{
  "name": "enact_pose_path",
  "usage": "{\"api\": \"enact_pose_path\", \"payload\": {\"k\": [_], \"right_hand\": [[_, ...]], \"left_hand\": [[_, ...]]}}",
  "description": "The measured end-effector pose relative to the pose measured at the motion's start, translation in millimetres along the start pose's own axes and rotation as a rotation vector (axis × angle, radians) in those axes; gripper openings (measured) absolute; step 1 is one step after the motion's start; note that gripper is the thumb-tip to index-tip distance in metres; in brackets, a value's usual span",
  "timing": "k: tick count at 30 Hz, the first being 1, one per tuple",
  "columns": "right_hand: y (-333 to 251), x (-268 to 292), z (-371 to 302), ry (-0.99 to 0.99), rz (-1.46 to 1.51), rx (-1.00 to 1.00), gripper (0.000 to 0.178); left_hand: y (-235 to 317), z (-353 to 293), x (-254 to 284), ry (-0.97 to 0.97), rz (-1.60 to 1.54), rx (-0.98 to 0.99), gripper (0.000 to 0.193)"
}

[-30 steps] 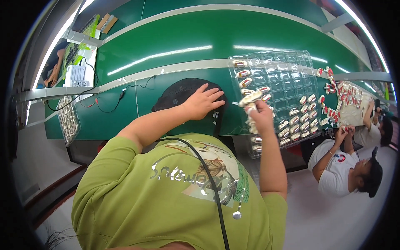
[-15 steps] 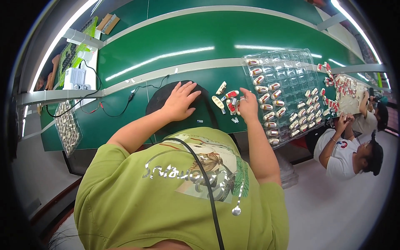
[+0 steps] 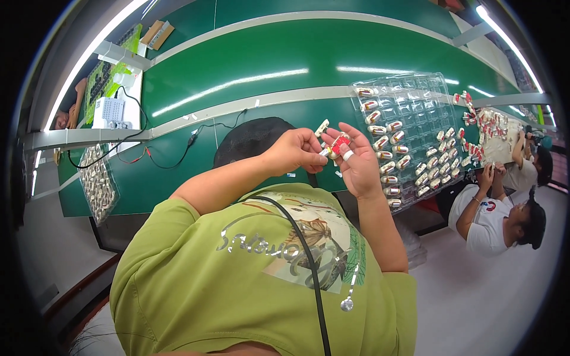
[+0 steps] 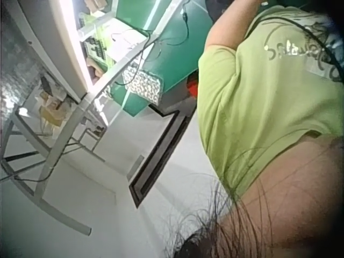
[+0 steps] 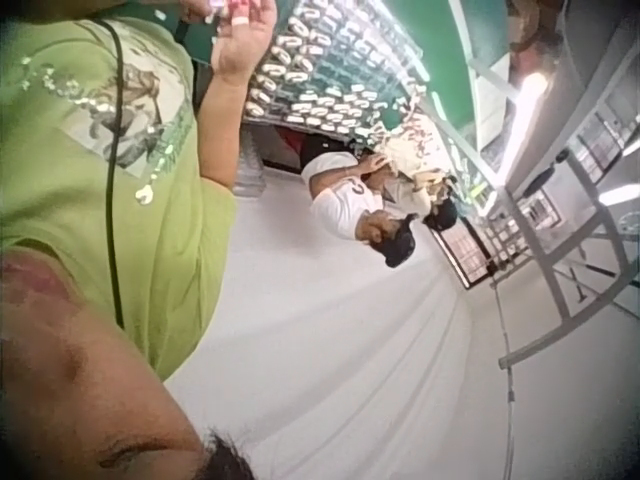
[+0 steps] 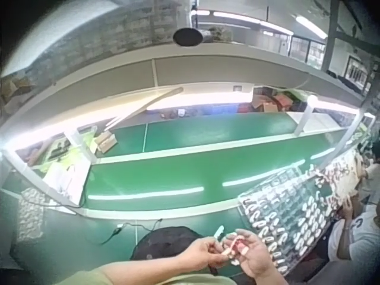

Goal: The person assembles small components by applying tape around them by hand and placing the finished pieces into a plastic tray.

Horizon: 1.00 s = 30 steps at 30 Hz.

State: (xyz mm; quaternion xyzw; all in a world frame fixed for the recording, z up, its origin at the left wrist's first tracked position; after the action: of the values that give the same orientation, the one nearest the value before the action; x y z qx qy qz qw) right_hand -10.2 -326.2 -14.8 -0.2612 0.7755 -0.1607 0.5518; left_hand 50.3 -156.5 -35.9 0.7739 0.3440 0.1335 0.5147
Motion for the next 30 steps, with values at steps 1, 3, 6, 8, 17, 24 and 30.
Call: {"api": "enact_pose_path", "payload": {"k": [1,3,6,8,17,24,30], "right_hand": [[0.4,-2.4,0.0,0.014,-0.095,0.095,0.038],[0.7,1.1,-0.3,0.024,-0.188,0.187,0.037],[6.4,19.7,-3.1,0.230,-0.760,0.463,0.026],[11.4,18.9,-5.2,0.160,-0.593,0.297,0.020],[12.4,9.1,-7.6,0.043,-0.216,0.050,0.009],[2.6,-15.9,-13.0,-0.024,-0.783,0.217,0.008],[2.4,-27.8,-16.8,-0.192,-1.349,0.610,0.017]], "left_hand": [[1.2,-3.1,-0.6,0.006,-0.043,0.004,0.028],[3.9,-7.5,-2.3,0.017,-0.085,0.009,0.027],[3.5,-11.5,-3.7,0.125,-0.113,0.070,0.025],[-0.8,-11.6,-5.6,0.154,-0.112,0.006,0.022],[11.2,-21.4,1.4,-0.100,-0.578,0.211,0.013],[5.2,-19.3,-1.8,-0.050,-0.569,0.185,0.015],[-1.6,-17.0,-3.8,-0.010,-0.642,0.169,0.031]]}}
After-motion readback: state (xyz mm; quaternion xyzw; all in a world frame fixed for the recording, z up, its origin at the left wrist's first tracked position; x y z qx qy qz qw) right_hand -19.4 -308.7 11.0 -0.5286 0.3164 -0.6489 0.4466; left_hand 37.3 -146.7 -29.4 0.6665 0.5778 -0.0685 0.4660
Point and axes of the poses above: each hand's wrist, its own z-axis towards the middle knuckle, its own x-axis out of the back of the hand, y = z × x, the point moved 1 cm from there along z, towards the middle knuckle, and after that the axes turned 14 degrees about z, right-handed, at the moved point
